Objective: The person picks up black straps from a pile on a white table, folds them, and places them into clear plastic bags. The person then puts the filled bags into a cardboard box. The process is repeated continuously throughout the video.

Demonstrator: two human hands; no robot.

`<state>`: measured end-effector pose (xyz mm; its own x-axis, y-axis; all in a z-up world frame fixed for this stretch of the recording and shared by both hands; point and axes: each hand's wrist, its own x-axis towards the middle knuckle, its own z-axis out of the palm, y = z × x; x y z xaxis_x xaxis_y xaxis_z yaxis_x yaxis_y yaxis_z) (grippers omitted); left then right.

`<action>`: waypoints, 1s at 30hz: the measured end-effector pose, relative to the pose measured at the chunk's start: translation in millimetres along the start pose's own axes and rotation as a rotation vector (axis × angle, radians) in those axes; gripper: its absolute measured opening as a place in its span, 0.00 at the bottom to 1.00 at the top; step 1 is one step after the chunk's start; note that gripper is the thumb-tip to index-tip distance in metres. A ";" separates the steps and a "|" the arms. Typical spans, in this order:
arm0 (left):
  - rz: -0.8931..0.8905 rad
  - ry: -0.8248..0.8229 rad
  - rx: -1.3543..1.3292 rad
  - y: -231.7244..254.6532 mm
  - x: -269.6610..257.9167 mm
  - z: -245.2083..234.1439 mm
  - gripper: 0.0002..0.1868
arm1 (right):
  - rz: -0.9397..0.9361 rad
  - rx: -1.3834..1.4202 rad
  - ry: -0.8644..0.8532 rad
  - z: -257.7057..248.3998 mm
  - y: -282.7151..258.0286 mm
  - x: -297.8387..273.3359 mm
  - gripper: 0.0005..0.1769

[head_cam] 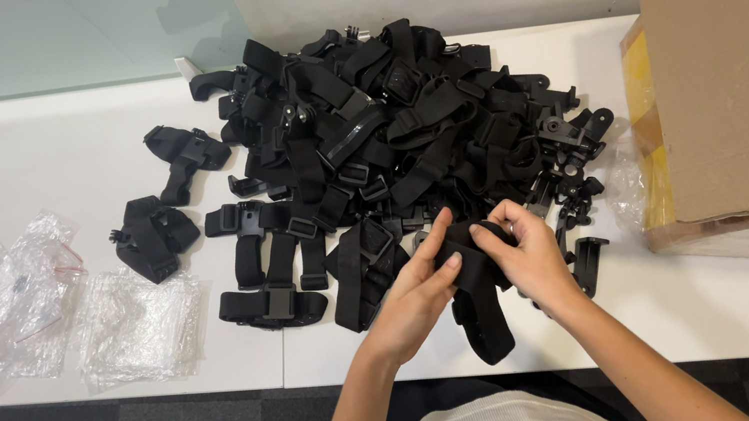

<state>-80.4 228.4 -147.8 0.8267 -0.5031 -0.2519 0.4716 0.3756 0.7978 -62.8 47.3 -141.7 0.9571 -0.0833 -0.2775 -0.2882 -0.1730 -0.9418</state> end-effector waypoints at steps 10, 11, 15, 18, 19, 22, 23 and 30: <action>0.125 0.234 0.097 8.1 3.3 -18.0 0.29 | -0.249 -0.528 -0.317 -53.6 12.9 22.3 0.20; 0.130 0.230 0.094 8.9 3.2 -18.5 0.29 | -0.184 -0.448 -0.392 -58.0 17.4 24.4 0.20; 0.121 0.254 0.095 2.7 5.6 -17.8 0.27 | 0.146 -0.158 -0.508 -60.7 38.3 29.7 0.19; 0.133 0.348 0.182 -3.9 9.3 -20.4 0.26 | 0.241 -0.035 -0.394 -59.2 39.7 26.0 0.17; 0.140 0.380 0.203 -5.4 9.6 -22.0 0.26 | 0.239 -0.005 -0.346 -57.1 37.1 24.3 0.16; 0.144 0.482 0.272 -12.3 12.5 -20.0 0.25 | 0.112 0.028 -0.125 -50.4 26.1 22.4 0.22; 0.144 0.518 0.297 -14.6 13.6 -18.8 0.25 | 0.080 0.018 -0.112 -48.3 22.7 20.6 0.22; 0.025 0.565 -0.106 -25.1 27.3 -31.7 0.20 | -0.051 0.188 -0.076 -43.5 14.7 17.6 0.21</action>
<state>-59.9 229.9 -192.1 0.8598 -0.0098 -0.5106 0.4540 0.4725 0.7554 -51.6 0.6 -152.2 0.9720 -0.0032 -0.2351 -0.2350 0.0114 -0.9719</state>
